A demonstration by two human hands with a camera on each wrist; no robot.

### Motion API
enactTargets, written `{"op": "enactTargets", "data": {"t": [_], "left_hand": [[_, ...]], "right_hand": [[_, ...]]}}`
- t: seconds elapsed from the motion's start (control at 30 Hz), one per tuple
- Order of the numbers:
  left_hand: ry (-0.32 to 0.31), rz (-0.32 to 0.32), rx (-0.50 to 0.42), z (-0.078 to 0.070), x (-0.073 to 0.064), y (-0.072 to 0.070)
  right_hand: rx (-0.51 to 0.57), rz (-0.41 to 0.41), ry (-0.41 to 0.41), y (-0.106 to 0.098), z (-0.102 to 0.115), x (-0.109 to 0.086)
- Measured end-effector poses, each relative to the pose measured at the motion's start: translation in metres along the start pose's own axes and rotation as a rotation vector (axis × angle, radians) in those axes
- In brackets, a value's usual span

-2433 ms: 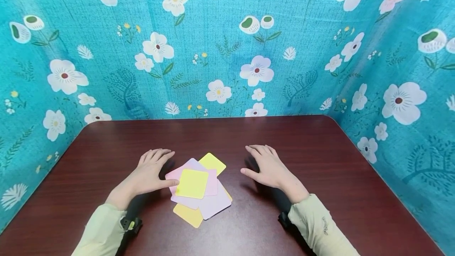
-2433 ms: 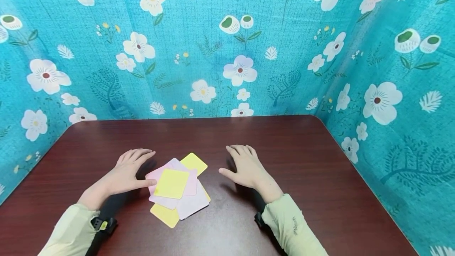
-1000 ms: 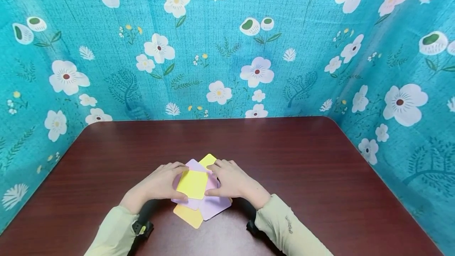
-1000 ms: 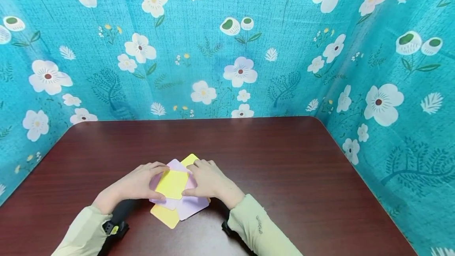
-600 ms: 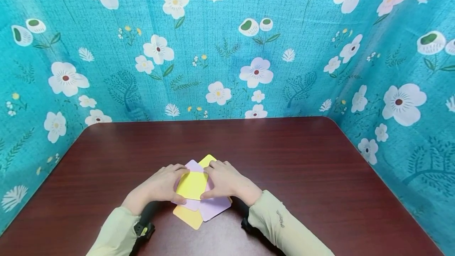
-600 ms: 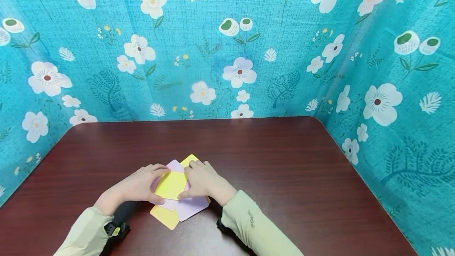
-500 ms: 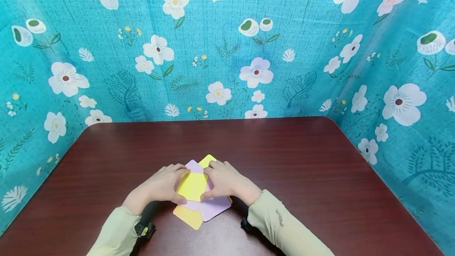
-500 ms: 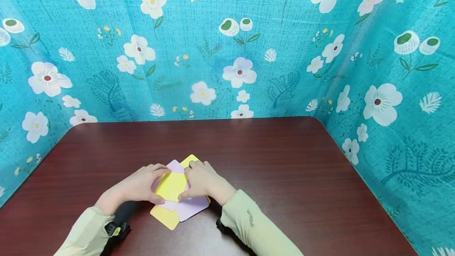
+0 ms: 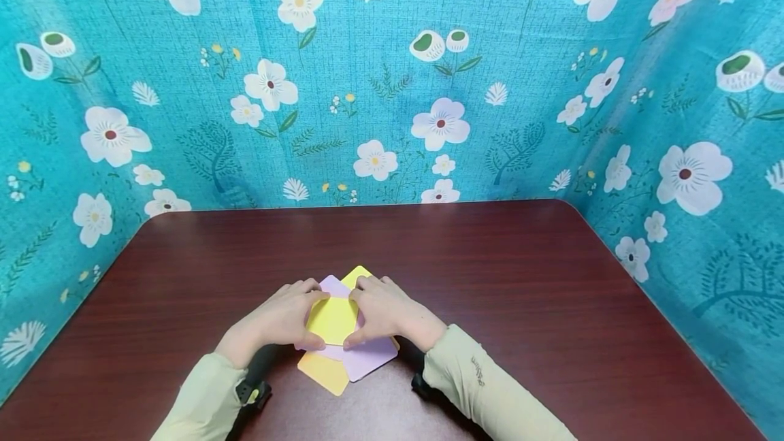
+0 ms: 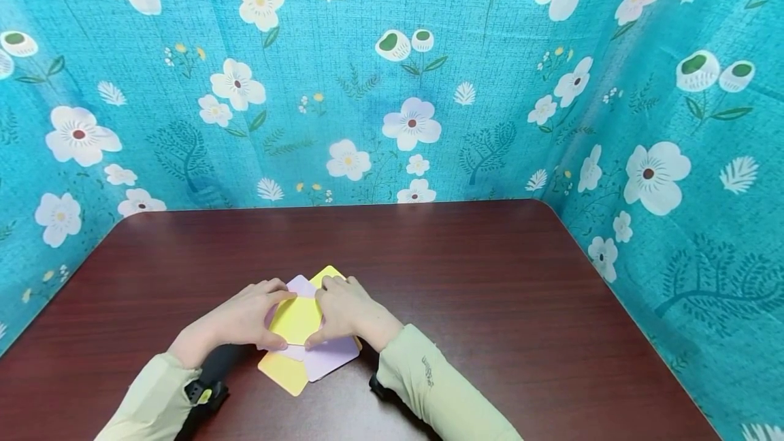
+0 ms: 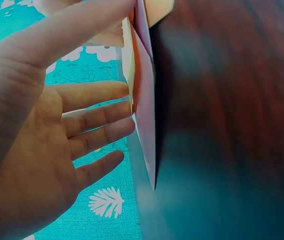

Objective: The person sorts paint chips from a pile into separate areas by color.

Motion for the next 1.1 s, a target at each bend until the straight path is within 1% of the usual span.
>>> {"op": "enactTargets", "data": {"t": [0.17, 0.27, 0.4, 0.5, 0.6, 0.7, 0.8, 1.1], "left_hand": [[0.029, -0.009, 0.01, -0.004, 0.001, -0.001], [0.035, -0.018, 0.002, -0.005, 0.0, -0.003], [0.01, -0.026, -0.024, -0.004, -0.001, -0.005], [0.005, -0.037, -0.045, -0.004, -0.001, -0.007], [0.032, -0.061, -0.039, -0.007, -0.002, -0.011], [0.074, -0.091, -0.004, -0.012, -0.001, -0.014], [0.099, -0.108, 0.015, -0.015, 0.001, -0.016], [0.087, -0.097, 0.003, -0.018, 0.01, -0.016]], "right_hand": [[-0.009, -0.005, 0.001, -0.001, 0.0, 0.0], [-0.006, -0.011, -0.004, -0.002, 0.001, 0.0], [-0.015, -0.023, -0.012, -0.003, 0.001, 0.0], [-0.008, -0.029, -0.019, -0.004, 0.0, -0.002], [0.017, -0.024, -0.023, -0.005, -0.003, -0.004], [0.037, -0.017, -0.022, -0.007, -0.006, -0.006], [0.046, -0.014, -0.02, -0.007, -0.009, -0.007], [0.064, -0.013, -0.033, -0.01, -0.021, -0.011]]}}
Point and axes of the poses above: each hand's wrist, its own x-axis towards the middle knuckle, its own y-axis out of the palm, z = x × y, the point moved 10 cm from there along x, towards the middle knuckle, and after that the axes turned 12 degrees about z, right-handed, at the moved point
